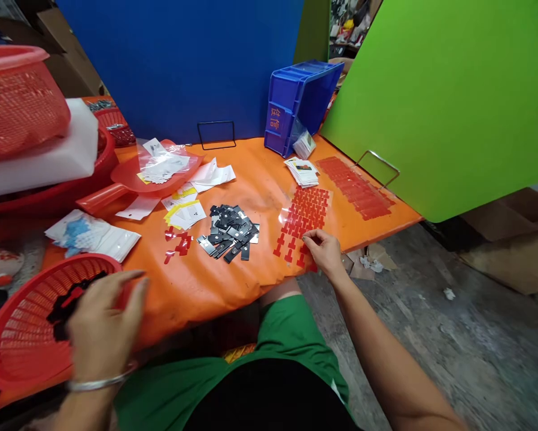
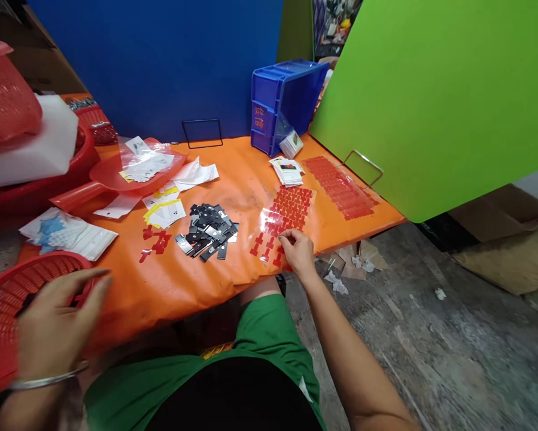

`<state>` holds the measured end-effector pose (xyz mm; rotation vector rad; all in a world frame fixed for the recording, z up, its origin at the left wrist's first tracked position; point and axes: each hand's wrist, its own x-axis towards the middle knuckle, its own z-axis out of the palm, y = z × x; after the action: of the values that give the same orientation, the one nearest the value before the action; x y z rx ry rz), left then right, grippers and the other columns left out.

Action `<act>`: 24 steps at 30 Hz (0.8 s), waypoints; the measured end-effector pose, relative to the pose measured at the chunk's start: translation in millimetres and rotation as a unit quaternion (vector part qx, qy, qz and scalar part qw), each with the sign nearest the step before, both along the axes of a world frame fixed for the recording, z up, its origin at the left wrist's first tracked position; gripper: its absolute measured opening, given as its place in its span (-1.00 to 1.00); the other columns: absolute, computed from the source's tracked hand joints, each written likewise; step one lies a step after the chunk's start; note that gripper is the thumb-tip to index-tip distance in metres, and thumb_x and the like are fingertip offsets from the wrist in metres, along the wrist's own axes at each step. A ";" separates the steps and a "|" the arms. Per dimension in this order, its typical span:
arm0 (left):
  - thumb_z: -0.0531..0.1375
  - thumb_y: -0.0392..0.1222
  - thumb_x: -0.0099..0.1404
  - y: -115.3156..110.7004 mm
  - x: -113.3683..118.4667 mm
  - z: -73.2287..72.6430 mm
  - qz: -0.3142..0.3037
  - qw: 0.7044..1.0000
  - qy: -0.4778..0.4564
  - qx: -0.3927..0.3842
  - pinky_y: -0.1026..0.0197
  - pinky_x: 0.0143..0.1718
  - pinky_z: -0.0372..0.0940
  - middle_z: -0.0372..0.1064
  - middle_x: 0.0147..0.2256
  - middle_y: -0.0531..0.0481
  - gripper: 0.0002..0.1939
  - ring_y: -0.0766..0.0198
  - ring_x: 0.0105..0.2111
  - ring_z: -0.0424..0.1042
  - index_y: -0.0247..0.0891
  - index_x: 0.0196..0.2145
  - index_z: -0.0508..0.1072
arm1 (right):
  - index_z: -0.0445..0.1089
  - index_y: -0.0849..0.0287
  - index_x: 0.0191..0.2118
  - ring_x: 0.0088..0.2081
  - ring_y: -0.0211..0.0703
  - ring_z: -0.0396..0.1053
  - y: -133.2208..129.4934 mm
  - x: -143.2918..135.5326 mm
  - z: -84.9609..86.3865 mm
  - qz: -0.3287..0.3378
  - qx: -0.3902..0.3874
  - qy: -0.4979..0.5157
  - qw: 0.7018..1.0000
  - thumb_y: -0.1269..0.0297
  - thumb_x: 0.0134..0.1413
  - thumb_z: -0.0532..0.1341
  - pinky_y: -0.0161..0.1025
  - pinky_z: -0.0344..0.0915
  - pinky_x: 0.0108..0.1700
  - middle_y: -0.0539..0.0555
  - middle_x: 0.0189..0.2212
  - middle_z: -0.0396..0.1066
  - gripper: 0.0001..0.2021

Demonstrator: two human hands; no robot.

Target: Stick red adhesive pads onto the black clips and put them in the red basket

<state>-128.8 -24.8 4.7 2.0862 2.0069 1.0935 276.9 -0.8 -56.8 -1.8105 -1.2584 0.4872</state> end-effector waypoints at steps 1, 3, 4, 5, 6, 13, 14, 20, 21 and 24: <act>0.13 -0.09 0.23 -1.6 23.8 -3.7 -0.061 0.998 0.018 -0.021 0.03 -0.11 0.27 0.40 -0.25 -0.02 -0.81 0.13 -0.23 0.38 -0.19 -0.24 0.43 | 0.37 0.20 -0.48 -0.46 -0.16 0.32 2.3 1.9 -1.3 -0.004 -0.003 -0.007 1.000 0.21 -0.08 0.14 -0.26 0.22 -0.35 0.04 -0.52 0.41 -0.83; 0.09 -0.16 0.27 -4.2 69.0 -14.4 -0.164 0.985 0.005 -0.051 0.08 -0.12 0.28 0.40 -0.25 -0.07 -0.83 0.15 -0.21 0.37 -0.24 -0.25 0.42 | 0.38 0.19 -0.48 -0.46 -0.16 0.33 7.9 2.9 -3.5 -0.004 -0.007 -0.032 0.999 0.24 -0.07 0.13 -0.26 0.22 -0.35 0.04 -0.52 0.41 -0.85; 0.07 -0.19 0.28 -5.0 89.0 -20.6 -0.199 0.978 0.000 -0.066 0.09 -0.12 0.28 0.39 -0.26 -0.08 -0.84 0.16 -0.21 0.36 -0.25 -0.25 0.42 | 0.38 0.19 -0.47 -0.45 -0.16 0.33 11.2 2.6 -4.3 -0.002 -0.008 -0.050 0.999 0.26 -0.07 0.12 -0.26 0.22 -0.34 0.05 -0.51 0.41 -0.86; 0.06 -0.22 0.29 -5.4 106.9 -26.6 -0.233 0.969 -0.003 -0.085 0.11 -0.12 0.28 0.38 -0.25 -0.09 -0.85 0.17 -0.20 0.34 -0.26 -0.25 0.42 | 0.38 0.19 -0.47 -0.44 -0.15 0.33 14.6 2.1 -4.9 0.001 -0.005 -0.072 0.997 0.29 -0.06 0.12 -0.25 0.22 -0.33 0.06 -0.50 0.42 -0.87; 0.06 -0.25 0.29 -5.2 122.7 -32.1 -0.256 0.962 -0.007 -0.097 0.12 -0.12 0.28 0.37 -0.25 -0.10 -0.85 0.17 -0.19 0.33 -0.27 -0.25 0.41 | 0.38 0.19 -0.47 -0.42 -0.14 0.34 18.2 1.4 -5.3 0.006 -0.002 -0.096 0.995 0.32 -0.06 0.11 -0.25 0.22 -0.31 0.07 -0.48 0.42 -0.87; 0.03 -0.28 0.30 21.2 197.4 -45.3 -0.369 0.918 0.040 -0.138 0.09 -0.07 0.25 0.31 -0.19 -0.15 -0.83 0.14 -0.11 0.27 -0.31 -0.21 0.39 | 0.41 0.22 -0.42 -0.33 -0.10 0.34 41.2 -5.8 -8.2 0.020 -0.017 -0.220 0.975 0.43 0.00 0.08 -0.23 0.22 -0.22 0.14 -0.40 0.40 -0.84; 0.04 -0.28 0.30 27.5 205.9 -46.1 -0.377 0.914 0.054 -0.140 0.09 -0.05 0.24 0.30 -0.18 -0.16 -0.83 0.13 -0.09 0.26 -0.32 -0.21 0.38 | 0.42 0.22 -0.41 -0.31 -0.10 0.34 44.1 -6.7 -8.1 0.019 -0.036 -0.233 0.972 0.42 0.01 0.08 -0.23 0.22 -0.22 0.15 -0.37 0.40 -0.84; 0.07 -0.25 0.29 57.5 244.2 -53.9 -0.376 0.905 0.140 -0.143 0.13 -0.02 0.18 0.30 -0.14 -0.20 -0.80 0.13 -0.06 0.24 -0.38 -0.16 0.34 | 0.42 0.21 -0.44 -0.35 -0.10 0.37 60.4 -2.2 -0.9 0.048 -0.129 -0.246 0.960 0.44 -0.06 0.15 -0.28 0.19 -0.32 0.14 -0.40 0.44 -0.90; 0.08 -0.22 0.29 60.0 247.4 -54.6 -0.371 0.905 0.148 -0.145 0.14 -0.03 0.18 0.30 -0.14 -0.20 -0.78 0.13 -0.07 0.24 -0.39 -0.16 0.35 | 0.42 0.22 -0.47 -0.39 -0.12 0.37 62.4 -0.1 -0.5 0.061 -0.132 -0.239 0.960 0.46 -0.09 0.16 -0.29 0.19 -0.34 0.12 -0.46 0.43 -0.91; 0.14 -0.10 0.25 63.9 252.4 -54.7 -0.345 0.912 0.165 -0.151 0.15 -0.07 0.18 0.30 -0.13 -0.18 -0.67 0.12 -0.10 0.25 -0.40 -0.11 0.33 | 0.42 0.25 -0.46 -0.46 -0.11 0.34 65.6 4.6 -5.7 0.066 -0.140 -0.236 0.959 0.42 -0.10 0.19 -0.27 0.16 -0.41 0.11 -0.53 0.41 -0.93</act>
<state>123.6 39.1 -50.0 2.5824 1.2025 0.3039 281.5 64.9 -62.4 -2.1728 -1.7125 0.3258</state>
